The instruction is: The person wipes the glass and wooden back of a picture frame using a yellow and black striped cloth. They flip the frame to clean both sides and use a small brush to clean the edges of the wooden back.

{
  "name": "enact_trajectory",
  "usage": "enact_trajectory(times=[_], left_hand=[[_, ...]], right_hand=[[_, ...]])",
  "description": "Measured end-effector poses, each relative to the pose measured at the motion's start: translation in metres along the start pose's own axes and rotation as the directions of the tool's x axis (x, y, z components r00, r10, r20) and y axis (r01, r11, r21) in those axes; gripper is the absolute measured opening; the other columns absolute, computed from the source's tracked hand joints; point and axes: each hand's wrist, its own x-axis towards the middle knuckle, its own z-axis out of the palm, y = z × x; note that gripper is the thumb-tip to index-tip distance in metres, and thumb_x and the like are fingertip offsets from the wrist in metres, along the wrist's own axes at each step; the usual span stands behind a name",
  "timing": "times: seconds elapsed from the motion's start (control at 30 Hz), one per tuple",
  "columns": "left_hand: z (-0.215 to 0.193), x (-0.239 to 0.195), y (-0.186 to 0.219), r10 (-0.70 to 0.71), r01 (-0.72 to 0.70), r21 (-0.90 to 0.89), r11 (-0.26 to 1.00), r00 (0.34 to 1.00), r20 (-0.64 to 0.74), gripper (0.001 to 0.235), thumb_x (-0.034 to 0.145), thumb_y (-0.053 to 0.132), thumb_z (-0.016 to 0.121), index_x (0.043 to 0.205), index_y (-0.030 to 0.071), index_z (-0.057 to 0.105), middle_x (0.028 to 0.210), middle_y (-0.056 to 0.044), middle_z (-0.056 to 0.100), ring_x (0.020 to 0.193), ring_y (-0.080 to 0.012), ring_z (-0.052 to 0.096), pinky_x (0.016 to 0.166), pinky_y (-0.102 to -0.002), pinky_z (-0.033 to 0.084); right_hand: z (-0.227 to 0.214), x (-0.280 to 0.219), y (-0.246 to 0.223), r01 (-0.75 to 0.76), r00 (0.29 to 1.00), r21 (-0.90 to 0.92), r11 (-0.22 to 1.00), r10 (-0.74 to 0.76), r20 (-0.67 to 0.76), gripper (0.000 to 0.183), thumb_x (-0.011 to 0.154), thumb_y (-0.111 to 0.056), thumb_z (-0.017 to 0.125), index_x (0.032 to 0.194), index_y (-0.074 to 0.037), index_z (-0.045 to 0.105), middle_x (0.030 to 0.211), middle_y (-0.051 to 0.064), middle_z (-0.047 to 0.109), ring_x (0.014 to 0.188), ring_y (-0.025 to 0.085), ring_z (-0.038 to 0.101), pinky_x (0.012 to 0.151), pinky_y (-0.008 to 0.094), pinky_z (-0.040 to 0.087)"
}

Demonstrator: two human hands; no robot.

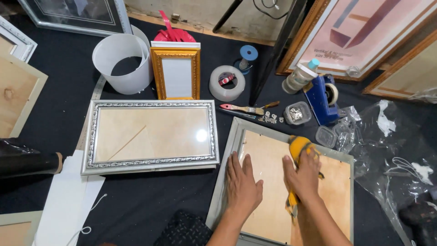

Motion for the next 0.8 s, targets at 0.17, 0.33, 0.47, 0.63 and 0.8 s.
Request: enact_trajectory(times=[0.17,0.33,0.47,0.63,0.8], left_hand=[[0.011,0.004,-0.013,0.045,-0.041,0.048,0.998,0.996,-0.079,0.091,0.08,0.034,0.079,0.153,0.003,0.034,0.159,-0.032,0.025,0.148,-0.0499,0.022,0.119,-0.06,0.02],[0.01,0.004,-0.013,0.084,-0.078,0.052,0.996,0.988,-0.129,0.079,0.072,0.028,0.074,0.142,0.001,0.047,0.153,-0.032,0.036,0.145,-0.0498,0.03,0.12,-0.061,0.021],[0.012,0.005,-0.013,0.065,-0.056,0.082,0.995,0.991,-0.116,0.09,0.077,0.036,0.079,0.151,0.004,0.038,0.155,-0.029,0.033,0.147,-0.0481,0.026,0.121,-0.061,0.019],[0.015,0.005,-0.013,0.044,-0.037,0.071,0.997,0.994,-0.098,0.094,0.078,0.036,0.08,0.153,0.003,0.035,0.156,-0.03,0.03,0.147,-0.0494,0.023,0.12,-0.061,0.018],[0.017,0.005,-0.013,0.055,-0.048,0.072,0.996,0.994,-0.097,0.093,0.078,0.034,0.077,0.154,0.003,0.034,0.156,-0.032,0.029,0.148,-0.0508,0.021,0.121,-0.063,0.016]], right_hand=[[0.014,0.033,-0.115,0.191,0.978,0.064,0.98,-0.196,0.079,0.063,0.104,-0.053,0.035,0.125,-0.001,0.063,0.127,0.022,0.064,0.12,0.039,0.054,0.108,0.055,0.034],[0.019,0.042,-0.147,0.313,0.929,0.118,0.942,-0.33,0.17,0.065,0.102,-0.055,0.035,0.137,-0.004,0.058,0.137,0.023,0.059,0.123,0.042,0.051,0.107,0.051,0.032],[0.001,0.049,-0.087,0.222,0.94,0.011,0.975,-0.217,0.264,0.071,0.101,-0.059,0.032,0.149,-0.011,0.051,0.153,0.015,0.051,0.144,0.034,0.041,0.118,0.048,0.029],[-0.06,0.044,-0.011,-0.131,0.963,-0.142,0.981,0.159,0.216,0.062,0.103,-0.055,0.029,0.136,-0.017,0.064,0.142,0.011,0.061,0.128,0.033,0.055,0.093,0.052,0.049],[-0.056,0.057,0.023,-0.27,0.943,-0.129,0.954,0.289,0.167,0.072,0.106,-0.056,0.019,0.116,-0.009,0.072,0.129,0.023,0.064,0.116,0.042,0.061,0.093,0.054,0.047]])
